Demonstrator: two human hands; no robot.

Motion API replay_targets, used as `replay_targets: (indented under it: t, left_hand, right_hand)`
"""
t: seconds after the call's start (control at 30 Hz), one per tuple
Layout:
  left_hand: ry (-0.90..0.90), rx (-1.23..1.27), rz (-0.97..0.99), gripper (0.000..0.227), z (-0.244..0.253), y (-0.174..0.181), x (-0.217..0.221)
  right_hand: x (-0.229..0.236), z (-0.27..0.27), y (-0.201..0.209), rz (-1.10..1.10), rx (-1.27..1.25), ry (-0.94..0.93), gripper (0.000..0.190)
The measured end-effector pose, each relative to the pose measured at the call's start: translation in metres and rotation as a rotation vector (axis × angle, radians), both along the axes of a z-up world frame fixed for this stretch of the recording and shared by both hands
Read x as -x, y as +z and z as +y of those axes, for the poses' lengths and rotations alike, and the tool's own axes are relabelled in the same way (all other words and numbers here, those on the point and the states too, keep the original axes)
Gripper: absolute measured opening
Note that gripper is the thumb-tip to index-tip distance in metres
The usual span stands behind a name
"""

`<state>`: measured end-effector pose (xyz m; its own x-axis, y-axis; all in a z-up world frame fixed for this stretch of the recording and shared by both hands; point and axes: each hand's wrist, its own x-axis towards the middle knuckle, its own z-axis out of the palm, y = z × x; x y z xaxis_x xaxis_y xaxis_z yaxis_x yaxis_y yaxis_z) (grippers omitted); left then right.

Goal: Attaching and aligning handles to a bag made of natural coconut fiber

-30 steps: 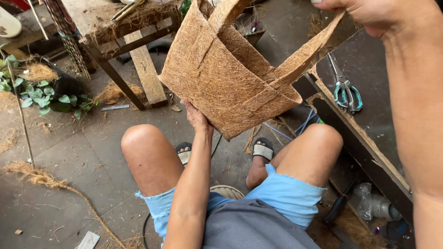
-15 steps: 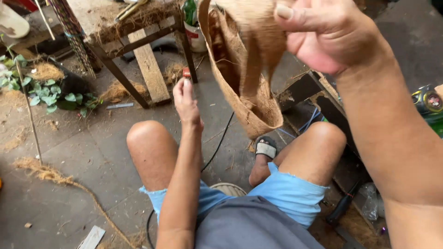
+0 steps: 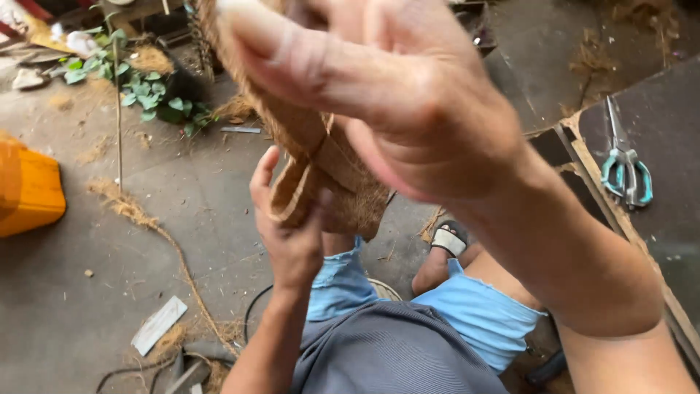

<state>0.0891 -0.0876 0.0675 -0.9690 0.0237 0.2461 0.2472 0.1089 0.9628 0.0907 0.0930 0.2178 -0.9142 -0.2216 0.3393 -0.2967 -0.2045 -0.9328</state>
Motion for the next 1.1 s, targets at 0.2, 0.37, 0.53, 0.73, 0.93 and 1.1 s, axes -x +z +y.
replay_targets:
  t: [0.2, 0.37, 0.53, 0.73, 0.93, 1.1]
  left_hand:
    - [-0.035, -0.864, -0.309, 0.049, -0.034, -0.018, 0.027]
    - [-0.098, -1.023, -0.592, 0.044, -0.038, -0.079, -0.012]
    - [0.096, -0.812, -0.592, 0.055, -0.043, -0.13, -0.039]
    - [0.178, -0.091, -0.191, 0.062, -0.067, -0.118, -0.015]
    - [0.137, 0.207, -0.117, 0.021, -0.08, -0.107, 0.003]
    - [0.088, 0.249, -0.158, 0.009, -0.083, -0.103, 0.017]
  right_hand:
    - [-0.002, -0.018, -0.012, 0.142, -0.433, -0.283, 0.037]
    - [-0.031, -0.04, -0.111, -0.451, -0.788, -0.305, 0.04]
    - [-0.042, -0.056, -0.183, -0.579, -0.684, -0.245, 0.033]
    - [-0.032, -0.063, -0.219, -0.465, -0.542, -0.241, 0.027]
    - [-0.025, -0.068, -0.223, -0.411, -0.534, -0.229, 0.03]
    - [-0.027, -0.068, -0.224, -0.41, -0.551, -0.242, 0.03]
